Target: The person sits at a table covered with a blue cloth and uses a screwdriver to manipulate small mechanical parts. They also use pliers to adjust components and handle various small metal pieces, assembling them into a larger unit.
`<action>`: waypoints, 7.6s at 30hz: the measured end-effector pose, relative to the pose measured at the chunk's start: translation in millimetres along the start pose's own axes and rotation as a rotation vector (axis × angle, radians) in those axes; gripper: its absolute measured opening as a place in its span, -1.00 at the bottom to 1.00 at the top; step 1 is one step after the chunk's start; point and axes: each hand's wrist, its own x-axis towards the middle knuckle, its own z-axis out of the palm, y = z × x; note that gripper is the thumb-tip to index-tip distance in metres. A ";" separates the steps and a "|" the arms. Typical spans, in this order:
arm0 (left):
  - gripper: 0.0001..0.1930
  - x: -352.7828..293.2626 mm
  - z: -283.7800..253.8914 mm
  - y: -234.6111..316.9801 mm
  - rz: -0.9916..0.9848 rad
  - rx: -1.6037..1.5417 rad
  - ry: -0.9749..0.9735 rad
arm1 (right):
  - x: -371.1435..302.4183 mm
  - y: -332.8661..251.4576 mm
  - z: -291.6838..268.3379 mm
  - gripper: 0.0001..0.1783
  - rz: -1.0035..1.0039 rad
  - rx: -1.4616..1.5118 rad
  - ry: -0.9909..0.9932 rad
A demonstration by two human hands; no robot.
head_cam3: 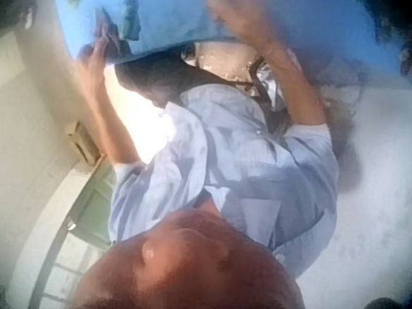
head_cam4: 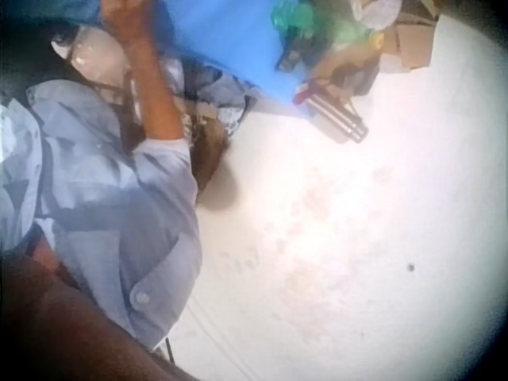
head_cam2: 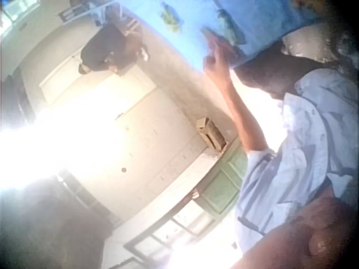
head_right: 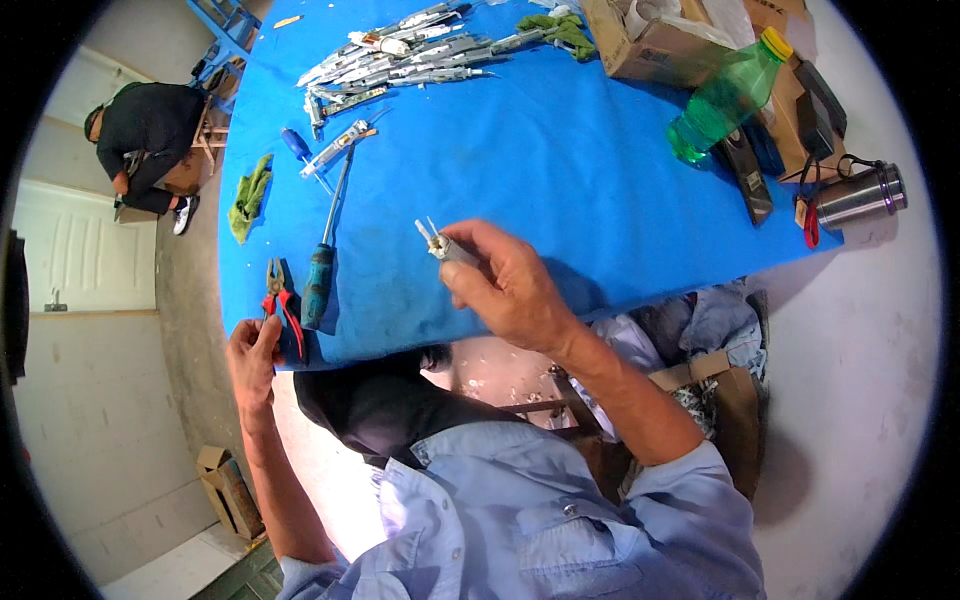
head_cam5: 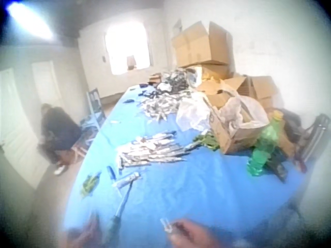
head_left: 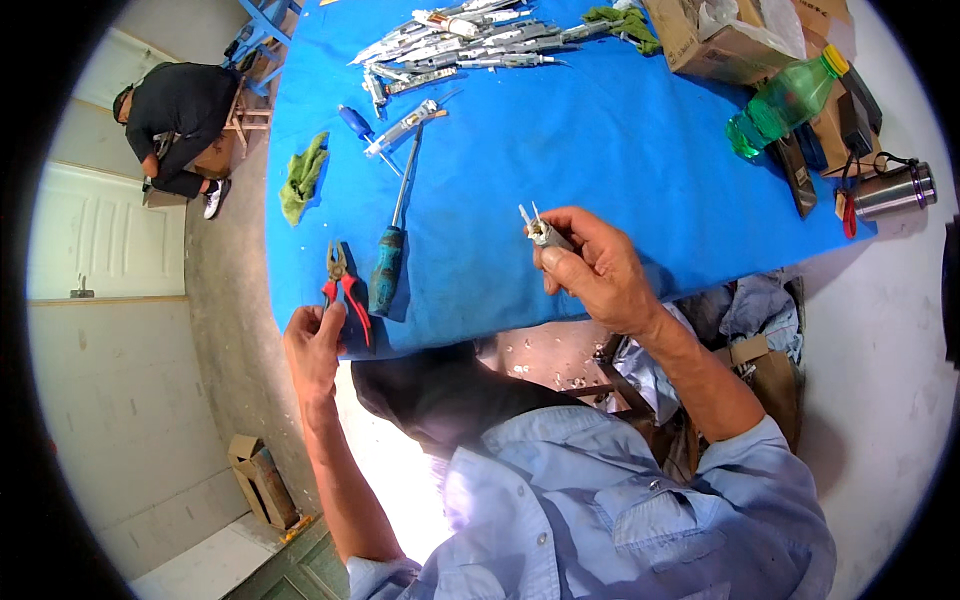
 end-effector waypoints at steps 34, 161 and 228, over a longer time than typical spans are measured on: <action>-0.75 -192.2 47.7 18.8 0.320 -0.178 -0.242 | -66.6 -5.6 95.1 -0.71 -0.262 -0.496 0.001; -0.30 -163.0 42.2 16.5 0.702 0.676 0.110 | -52.5 31.0 115.1 -0.67 -0.024 -0.299 0.058; -0.44 -217.5 166.9 47.5 1.004 0.632 -0.777 | -59.5 -33.9 -93.2 -0.76 -0.056 0.223 0.279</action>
